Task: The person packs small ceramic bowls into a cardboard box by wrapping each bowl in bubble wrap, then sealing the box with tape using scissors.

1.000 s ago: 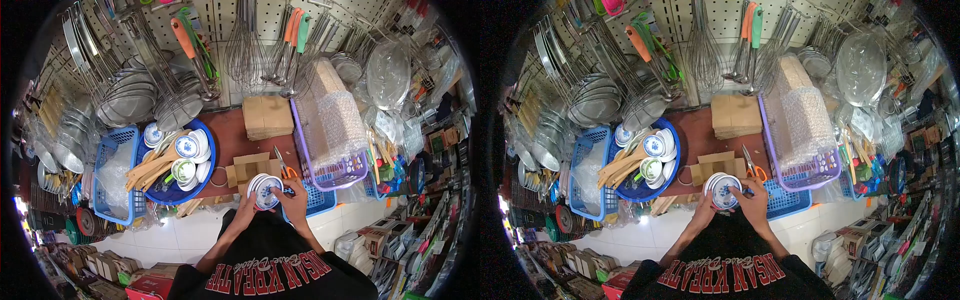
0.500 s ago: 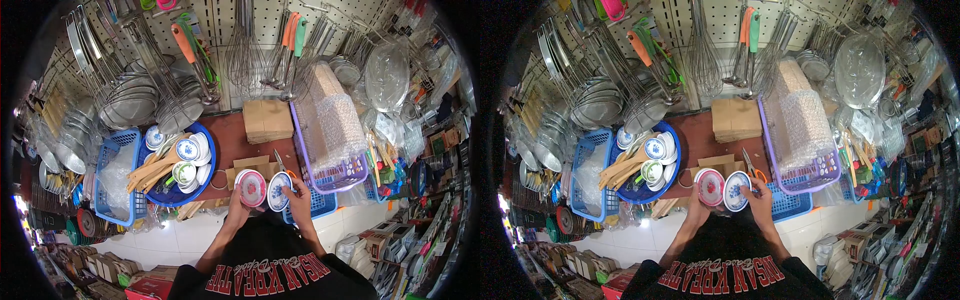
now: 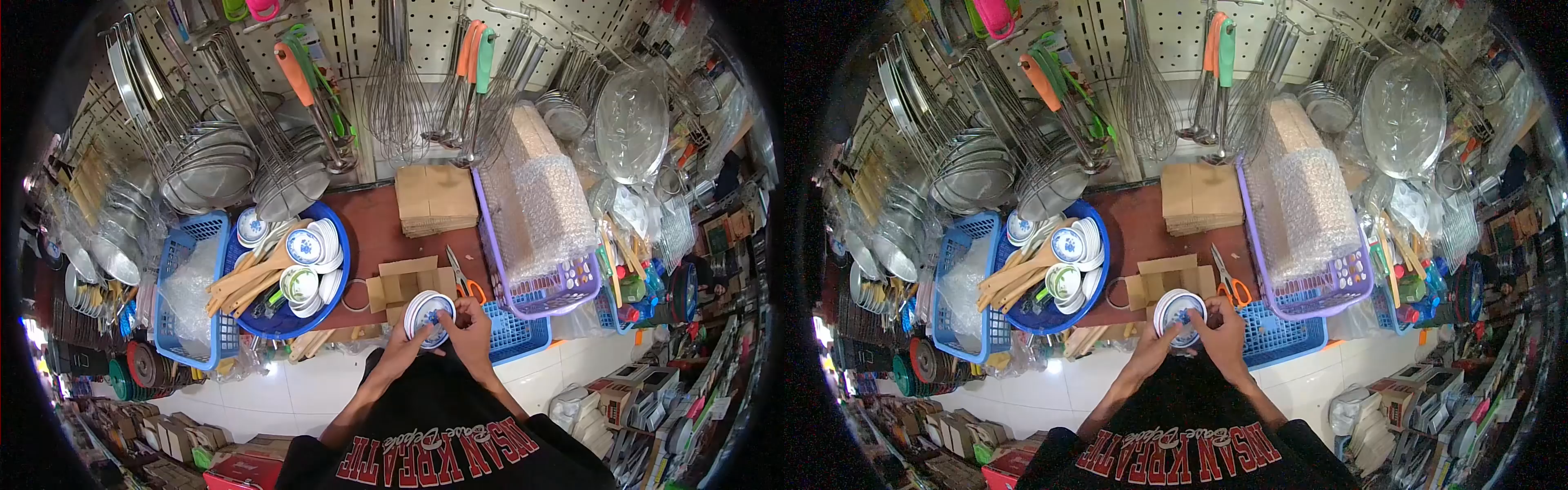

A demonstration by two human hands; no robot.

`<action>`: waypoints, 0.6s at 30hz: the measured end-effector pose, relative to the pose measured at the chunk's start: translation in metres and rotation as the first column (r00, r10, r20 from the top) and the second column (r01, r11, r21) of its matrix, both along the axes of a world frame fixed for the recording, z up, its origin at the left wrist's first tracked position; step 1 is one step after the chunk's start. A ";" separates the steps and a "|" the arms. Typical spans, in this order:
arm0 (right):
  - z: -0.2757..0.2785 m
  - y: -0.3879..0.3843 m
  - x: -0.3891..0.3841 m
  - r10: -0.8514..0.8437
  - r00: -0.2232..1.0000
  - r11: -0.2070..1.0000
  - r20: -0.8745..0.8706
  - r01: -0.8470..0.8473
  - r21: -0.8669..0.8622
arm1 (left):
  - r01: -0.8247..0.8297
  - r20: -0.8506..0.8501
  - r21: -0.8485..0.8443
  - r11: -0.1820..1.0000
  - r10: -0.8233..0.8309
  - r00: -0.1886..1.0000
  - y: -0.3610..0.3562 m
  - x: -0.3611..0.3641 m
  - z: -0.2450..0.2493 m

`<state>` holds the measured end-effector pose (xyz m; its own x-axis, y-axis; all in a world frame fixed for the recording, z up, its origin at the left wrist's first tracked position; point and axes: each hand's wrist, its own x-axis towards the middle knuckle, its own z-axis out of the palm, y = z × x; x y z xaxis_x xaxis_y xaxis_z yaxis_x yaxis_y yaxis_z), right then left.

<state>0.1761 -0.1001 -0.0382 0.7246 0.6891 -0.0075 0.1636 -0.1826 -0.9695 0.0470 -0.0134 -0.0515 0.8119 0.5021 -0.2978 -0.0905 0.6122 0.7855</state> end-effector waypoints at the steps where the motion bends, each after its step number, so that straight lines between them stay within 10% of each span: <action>1: 0.000 0.000 0.000 0.001 1.000 1.000 0.009 0.000 -0.019 | -0.015 -0.004 0.009 1.000 0.015 1.000 -0.001 0.001 0.003; 6: 0.003 0.002 0.003 0.004 0.999 0.999 0.039 -0.005 0.035 | 0.050 -0.170 0.181 0.982 -0.019 0.985 0.005 -0.001 -0.008; 8: 0.009 0.001 0.014 0.179 0.975 0.983 0.129 -0.182 0.015 | 0.178 -0.229 0.438 0.881 -0.082 0.970 0.013 -0.005 -0.009; 11: 0.020 0.000 0.031 0.390 0.902 0.921 0.187 -0.376 -0.102 | 0.324 -0.250 0.368 0.871 -0.243 0.937 0.026 -0.007 0.000; 18: -0.003 0.015 0.044 0.264 0.951 0.960 0.160 -0.242 -0.144 | 0.134 -0.273 0.651 0.747 0.065 0.960 0.042 0.002 0.001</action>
